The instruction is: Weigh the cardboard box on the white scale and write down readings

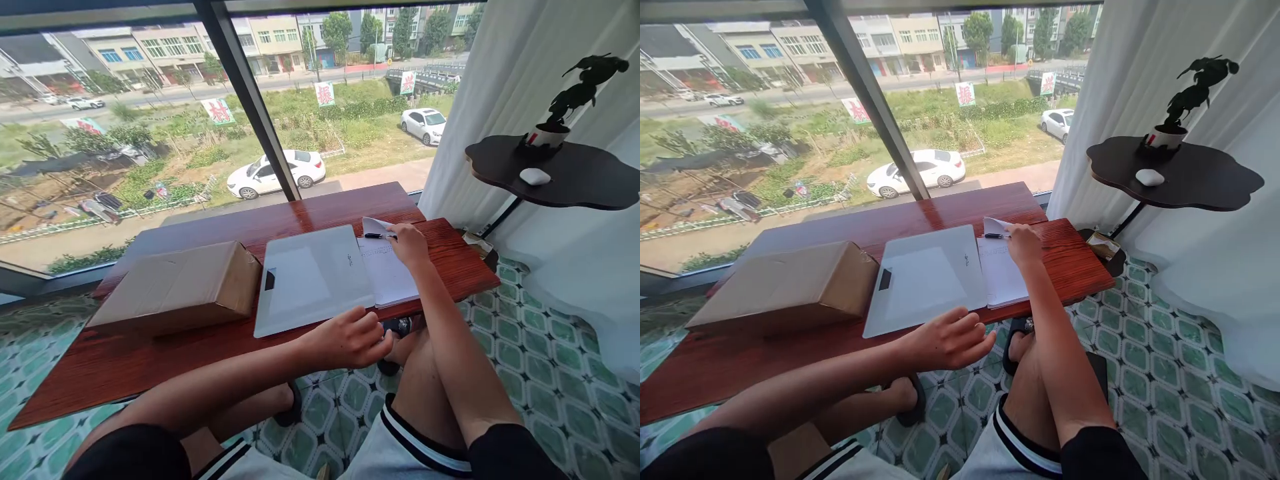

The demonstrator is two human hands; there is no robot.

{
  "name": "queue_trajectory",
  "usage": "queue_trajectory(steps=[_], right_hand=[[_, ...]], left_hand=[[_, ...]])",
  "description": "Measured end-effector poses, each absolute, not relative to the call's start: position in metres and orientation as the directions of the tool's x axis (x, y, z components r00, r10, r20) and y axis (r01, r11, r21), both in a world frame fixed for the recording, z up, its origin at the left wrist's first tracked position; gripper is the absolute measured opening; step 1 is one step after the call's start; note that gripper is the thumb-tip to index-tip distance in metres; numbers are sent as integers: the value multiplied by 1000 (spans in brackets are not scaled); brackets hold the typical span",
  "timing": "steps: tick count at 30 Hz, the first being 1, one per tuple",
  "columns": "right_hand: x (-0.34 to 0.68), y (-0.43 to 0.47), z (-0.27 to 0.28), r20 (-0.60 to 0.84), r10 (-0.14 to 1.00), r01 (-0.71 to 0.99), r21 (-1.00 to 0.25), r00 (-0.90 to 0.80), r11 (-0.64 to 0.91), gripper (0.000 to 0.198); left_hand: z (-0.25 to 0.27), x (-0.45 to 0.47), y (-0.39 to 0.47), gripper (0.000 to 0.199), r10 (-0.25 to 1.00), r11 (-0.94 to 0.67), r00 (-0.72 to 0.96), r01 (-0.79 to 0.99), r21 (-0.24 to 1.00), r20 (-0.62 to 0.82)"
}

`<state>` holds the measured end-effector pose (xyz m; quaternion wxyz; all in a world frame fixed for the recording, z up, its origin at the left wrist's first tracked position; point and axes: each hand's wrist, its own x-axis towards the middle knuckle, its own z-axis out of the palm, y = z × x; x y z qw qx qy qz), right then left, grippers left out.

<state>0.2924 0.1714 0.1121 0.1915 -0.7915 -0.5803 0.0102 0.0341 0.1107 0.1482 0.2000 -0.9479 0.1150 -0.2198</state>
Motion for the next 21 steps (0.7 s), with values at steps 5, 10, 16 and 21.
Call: queue_trajectory(steps=[5,10,16,21], right_hand=[[292,172,111,187,914,912,-274,361,-305,30],[302,174,105,204,911,924,-215,359,-316,25],[315,173,94,206,919,936,-182,335,-300,22],[315,170,94,187,928,942,-168,321,-292,14]], left_hand=[[129,68,116,12,-358,-874,875,-190,-448,327],[104,93,123,18,-315,-868,891,-131,-479,327],[84,101,122,23,-248,-878,880,-27,-477,405],[74,99,116,26,-206,-887,907,-14,-461,368]])
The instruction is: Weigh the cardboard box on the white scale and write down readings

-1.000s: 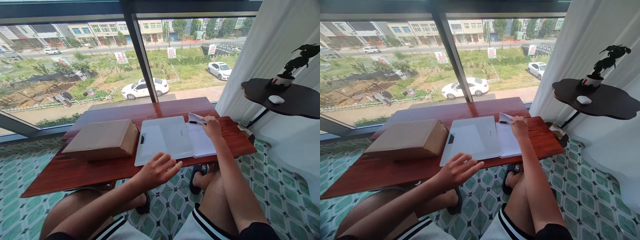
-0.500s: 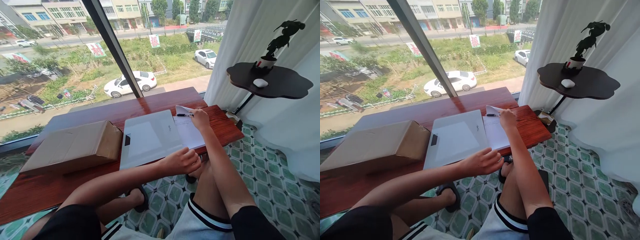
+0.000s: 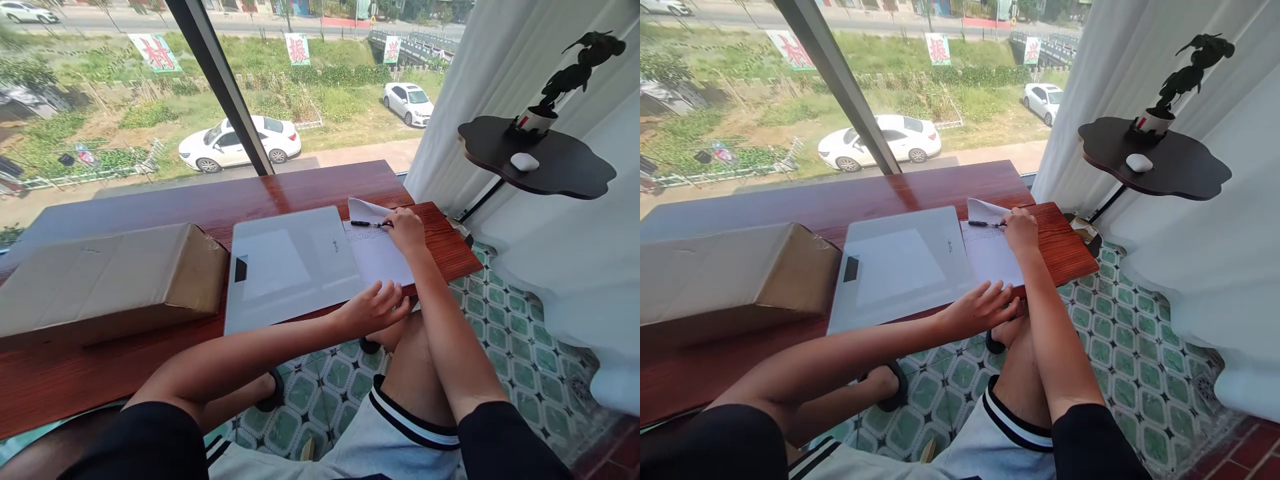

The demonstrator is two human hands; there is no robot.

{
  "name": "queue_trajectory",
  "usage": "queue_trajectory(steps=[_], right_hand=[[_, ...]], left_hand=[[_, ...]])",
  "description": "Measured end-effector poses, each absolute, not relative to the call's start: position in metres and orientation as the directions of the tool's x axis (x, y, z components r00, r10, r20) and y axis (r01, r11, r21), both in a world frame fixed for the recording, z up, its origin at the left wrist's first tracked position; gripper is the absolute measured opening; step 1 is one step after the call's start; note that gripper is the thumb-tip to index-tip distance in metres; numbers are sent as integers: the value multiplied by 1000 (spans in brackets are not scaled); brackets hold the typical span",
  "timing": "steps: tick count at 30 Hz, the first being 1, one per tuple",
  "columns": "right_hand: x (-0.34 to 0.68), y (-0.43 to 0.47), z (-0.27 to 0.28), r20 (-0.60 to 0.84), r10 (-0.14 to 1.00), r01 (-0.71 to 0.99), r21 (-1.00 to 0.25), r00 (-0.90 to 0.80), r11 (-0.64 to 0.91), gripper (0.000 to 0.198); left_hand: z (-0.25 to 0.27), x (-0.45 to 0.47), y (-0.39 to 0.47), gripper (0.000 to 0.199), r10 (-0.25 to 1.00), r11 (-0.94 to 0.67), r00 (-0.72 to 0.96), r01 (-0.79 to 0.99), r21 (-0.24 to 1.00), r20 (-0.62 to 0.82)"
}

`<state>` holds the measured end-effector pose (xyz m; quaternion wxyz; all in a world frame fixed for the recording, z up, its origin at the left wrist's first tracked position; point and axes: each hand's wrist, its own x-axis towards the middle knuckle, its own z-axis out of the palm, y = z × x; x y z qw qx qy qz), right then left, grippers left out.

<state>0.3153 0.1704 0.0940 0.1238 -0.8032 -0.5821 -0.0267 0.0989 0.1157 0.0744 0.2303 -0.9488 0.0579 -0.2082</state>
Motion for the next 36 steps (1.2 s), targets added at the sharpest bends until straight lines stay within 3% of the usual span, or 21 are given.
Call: queue_trajectory(steps=[4,8,13,18,23,25,29,36], right_hand=[[322,168,93,238,906,929,-216,349,-301,13],[334,165,91,350,820,874,-351,454,-335,22],[342,158,96,477,717,820,-522,508,-233,24],[340,152,103,564,641,841,-469,521,-271,16],[330,156,101,588,661,868,-449,466,-212,34],[320,159,99,560,698,828,-555,446,-83,33],[297,165,93,396,843,567,-812,365,136,24],[268,170,82,257,919,472,-877,300,91,45]], left_hand=[[67,99,113,26,-182,-898,904,8,-440,387],[62,99,110,27,-159,-903,903,30,-428,400],[59,101,109,32,-136,-918,912,30,-395,387],[59,103,108,31,-109,-941,924,23,-337,367],[61,103,107,31,-118,-933,910,35,-359,397],[60,103,106,32,-116,-937,904,38,-347,412],[59,104,106,32,-107,-955,901,25,-295,421],[58,104,107,28,-125,-956,891,9,-293,436]])
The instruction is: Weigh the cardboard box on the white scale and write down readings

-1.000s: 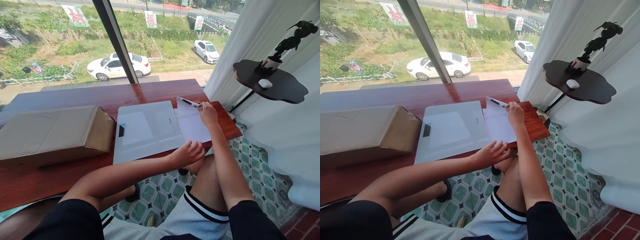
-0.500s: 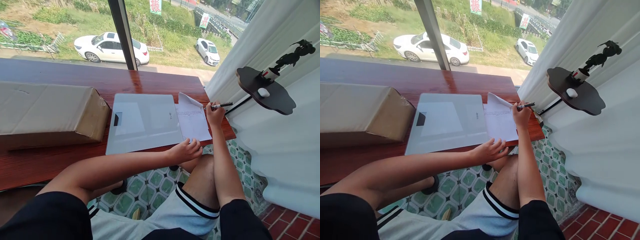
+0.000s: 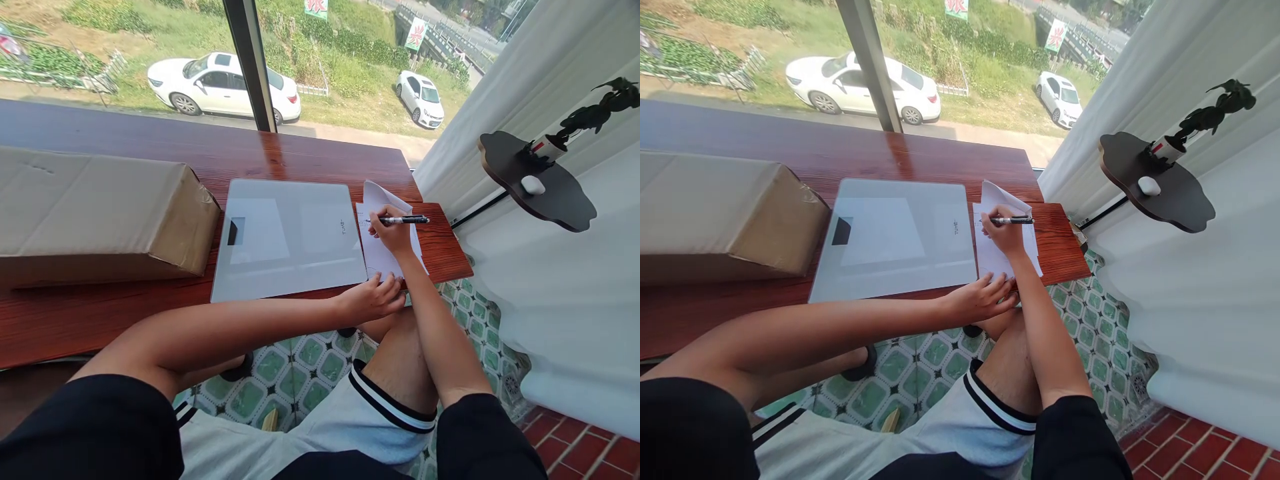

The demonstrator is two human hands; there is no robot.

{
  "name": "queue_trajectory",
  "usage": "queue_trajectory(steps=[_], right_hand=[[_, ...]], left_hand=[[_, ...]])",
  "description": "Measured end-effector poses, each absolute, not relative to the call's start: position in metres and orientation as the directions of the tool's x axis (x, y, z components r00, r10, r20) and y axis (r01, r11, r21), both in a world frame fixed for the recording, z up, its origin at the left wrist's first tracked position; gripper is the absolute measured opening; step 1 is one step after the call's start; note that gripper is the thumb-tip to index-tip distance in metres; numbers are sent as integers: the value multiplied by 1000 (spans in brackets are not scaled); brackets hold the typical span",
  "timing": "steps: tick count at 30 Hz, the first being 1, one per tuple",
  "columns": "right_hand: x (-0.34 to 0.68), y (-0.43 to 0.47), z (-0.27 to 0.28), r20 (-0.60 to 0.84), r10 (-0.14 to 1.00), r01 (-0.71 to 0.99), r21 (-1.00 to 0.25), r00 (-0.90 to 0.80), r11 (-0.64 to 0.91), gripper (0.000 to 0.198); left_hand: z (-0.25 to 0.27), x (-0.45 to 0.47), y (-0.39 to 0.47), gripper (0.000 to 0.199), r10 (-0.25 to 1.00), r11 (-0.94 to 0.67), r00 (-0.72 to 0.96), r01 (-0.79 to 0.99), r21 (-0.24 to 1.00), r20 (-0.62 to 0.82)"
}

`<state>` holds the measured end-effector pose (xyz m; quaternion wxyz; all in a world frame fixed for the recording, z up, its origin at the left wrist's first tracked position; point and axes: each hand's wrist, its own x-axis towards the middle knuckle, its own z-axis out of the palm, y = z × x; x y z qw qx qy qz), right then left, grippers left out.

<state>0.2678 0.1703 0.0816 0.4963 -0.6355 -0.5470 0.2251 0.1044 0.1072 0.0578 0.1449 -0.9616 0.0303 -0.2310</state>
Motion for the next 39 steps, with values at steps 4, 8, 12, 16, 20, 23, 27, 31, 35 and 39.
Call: queue_trajectory(steps=[4,8,12,16,20,23,27,31,35,39], right_hand=[[261,171,76,267,917,503,-860,295,89,41],[260,171,73,268,921,521,-849,282,88,37],[261,172,71,266,927,535,-840,264,89,36],[263,173,69,270,931,550,-830,247,95,37],[264,174,67,267,934,560,-823,237,93,38],[263,175,68,270,935,549,-829,232,103,39],[263,175,69,263,939,530,-841,221,110,38],[263,176,69,254,940,521,-847,227,103,38],[263,175,70,245,944,520,-848,219,100,38],[262,175,71,279,937,552,-824,209,123,35]], left_hand=[[55,105,107,27,-123,-951,891,21,-309,438],[58,102,107,30,-121,-946,897,27,-324,425],[63,99,107,30,-108,-961,899,15,-276,424],[62,101,108,25,-117,-961,874,21,-277,471],[61,103,108,21,-119,-966,858,16,-258,500],[62,102,108,20,-117,-968,866,9,-249,486],[63,101,109,24,-121,-962,887,5,-271,446],[63,101,109,28,-114,-959,883,22,-283,455],[63,101,108,28,-110,-959,886,23,-281,450],[63,101,108,28,-107,-959,889,26,-282,445]])
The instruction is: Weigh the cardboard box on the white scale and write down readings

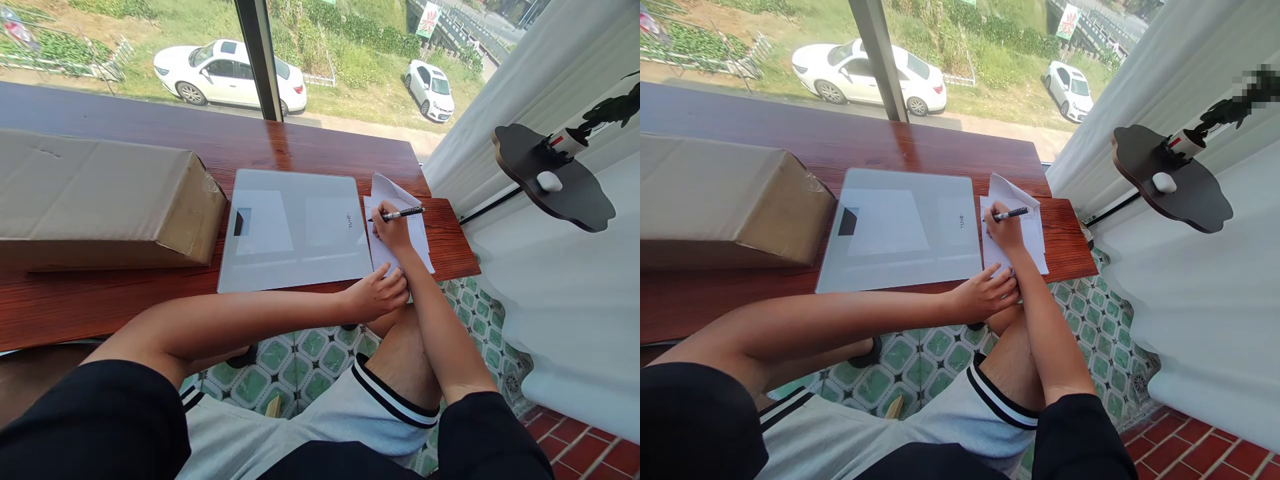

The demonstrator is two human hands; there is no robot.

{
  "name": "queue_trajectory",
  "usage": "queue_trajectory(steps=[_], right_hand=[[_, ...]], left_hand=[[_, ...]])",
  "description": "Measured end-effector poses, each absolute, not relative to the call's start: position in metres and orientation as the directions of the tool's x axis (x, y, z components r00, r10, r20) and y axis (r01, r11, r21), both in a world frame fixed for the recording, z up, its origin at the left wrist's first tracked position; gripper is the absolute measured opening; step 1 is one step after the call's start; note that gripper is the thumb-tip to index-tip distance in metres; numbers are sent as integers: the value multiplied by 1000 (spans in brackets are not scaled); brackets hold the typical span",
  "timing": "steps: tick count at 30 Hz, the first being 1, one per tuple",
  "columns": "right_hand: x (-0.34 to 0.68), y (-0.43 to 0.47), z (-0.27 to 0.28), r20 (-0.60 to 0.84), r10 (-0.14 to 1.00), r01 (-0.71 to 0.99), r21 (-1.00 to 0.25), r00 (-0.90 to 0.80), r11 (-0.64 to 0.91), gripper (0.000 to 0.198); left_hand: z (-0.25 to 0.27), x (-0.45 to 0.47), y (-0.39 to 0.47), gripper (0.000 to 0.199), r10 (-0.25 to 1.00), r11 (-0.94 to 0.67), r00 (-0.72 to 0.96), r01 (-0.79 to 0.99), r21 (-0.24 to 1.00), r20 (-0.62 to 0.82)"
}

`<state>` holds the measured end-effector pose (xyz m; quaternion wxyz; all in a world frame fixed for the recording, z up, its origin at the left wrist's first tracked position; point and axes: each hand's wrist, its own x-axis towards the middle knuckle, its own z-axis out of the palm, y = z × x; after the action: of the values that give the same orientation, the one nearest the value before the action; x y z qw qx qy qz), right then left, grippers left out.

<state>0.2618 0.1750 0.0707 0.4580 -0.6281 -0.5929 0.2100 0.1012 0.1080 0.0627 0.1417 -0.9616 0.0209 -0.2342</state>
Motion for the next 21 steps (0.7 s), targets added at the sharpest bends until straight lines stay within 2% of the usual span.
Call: queue_trajectory(steps=[21], right_hand=[[263,179,68,289,931,595,-797,223,104,34]], left_hand=[[61,102,108,27,-104,-960,880,33,-277,463]])
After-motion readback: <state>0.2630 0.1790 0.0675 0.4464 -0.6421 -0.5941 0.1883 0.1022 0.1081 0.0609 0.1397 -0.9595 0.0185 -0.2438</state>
